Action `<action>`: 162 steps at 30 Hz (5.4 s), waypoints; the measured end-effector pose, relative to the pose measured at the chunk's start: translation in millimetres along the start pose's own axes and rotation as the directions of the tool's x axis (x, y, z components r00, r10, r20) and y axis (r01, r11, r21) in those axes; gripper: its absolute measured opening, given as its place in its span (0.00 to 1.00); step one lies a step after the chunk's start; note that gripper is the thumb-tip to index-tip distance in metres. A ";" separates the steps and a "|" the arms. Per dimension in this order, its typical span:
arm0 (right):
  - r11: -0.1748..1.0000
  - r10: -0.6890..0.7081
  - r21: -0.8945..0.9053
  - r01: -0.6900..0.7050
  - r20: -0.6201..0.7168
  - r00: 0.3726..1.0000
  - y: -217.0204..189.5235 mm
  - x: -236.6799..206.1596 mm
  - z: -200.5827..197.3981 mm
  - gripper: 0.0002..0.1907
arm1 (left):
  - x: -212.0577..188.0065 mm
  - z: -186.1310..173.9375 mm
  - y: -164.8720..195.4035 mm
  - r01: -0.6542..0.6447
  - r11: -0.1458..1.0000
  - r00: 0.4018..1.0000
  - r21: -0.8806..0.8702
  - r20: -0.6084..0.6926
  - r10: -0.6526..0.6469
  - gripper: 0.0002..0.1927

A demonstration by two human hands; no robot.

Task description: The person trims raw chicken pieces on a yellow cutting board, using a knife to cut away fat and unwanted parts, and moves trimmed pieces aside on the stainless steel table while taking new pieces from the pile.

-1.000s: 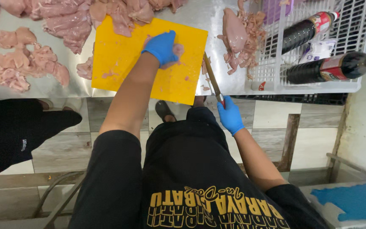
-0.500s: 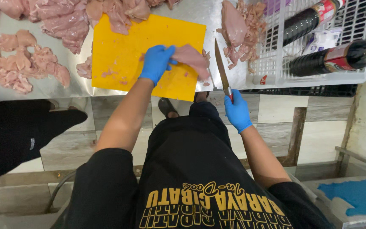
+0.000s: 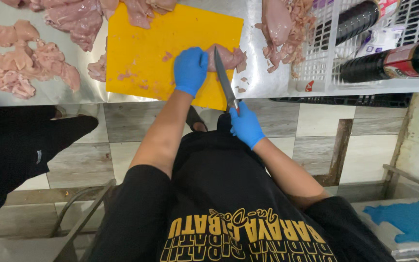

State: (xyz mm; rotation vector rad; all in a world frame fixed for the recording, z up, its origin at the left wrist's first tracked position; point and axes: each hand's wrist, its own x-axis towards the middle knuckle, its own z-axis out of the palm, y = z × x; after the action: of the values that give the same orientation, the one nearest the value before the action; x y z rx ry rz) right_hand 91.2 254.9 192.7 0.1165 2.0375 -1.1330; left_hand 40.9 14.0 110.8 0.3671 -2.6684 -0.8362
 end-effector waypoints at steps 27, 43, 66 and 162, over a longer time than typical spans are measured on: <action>0.903 -0.255 -0.387 0.185 -0.137 0.957 3.7 103.7 69.0 0.19 | -0.1 21.6 -17.6 -0.093 0.987 0.968 0.131 0.245 0.059 0.07; 0.846 0.247 -0.520 -0.116 0.189 0.951 0.2 -53.3 -83.4 0.23 | -5.6 -26.9 -17.6 0.023 0.998 0.890 -0.056 0.455 0.005 0.10; 0.921 -0.216 -0.359 0.151 -0.149 0.965 34.1 -21.7 -79.3 0.20 | 49.4 2.1 40.2 -0.095 0.995 0.596 0.019 0.802 0.041 0.24; 0.945 0.153 -0.302 -0.124 0.073 0.986 -1.4 -55.0 -89.4 0.20 | 91.6 -52.6 -51.1 0.082 0.851 0.896 -0.518 -0.336 -0.291 0.16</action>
State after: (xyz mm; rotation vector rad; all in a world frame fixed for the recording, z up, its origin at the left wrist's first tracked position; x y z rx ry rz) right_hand 75.7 336.5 256.8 0.0521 2.0534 -0.7221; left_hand -15.9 -83.8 142.2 0.6046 -1.9670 -1.3019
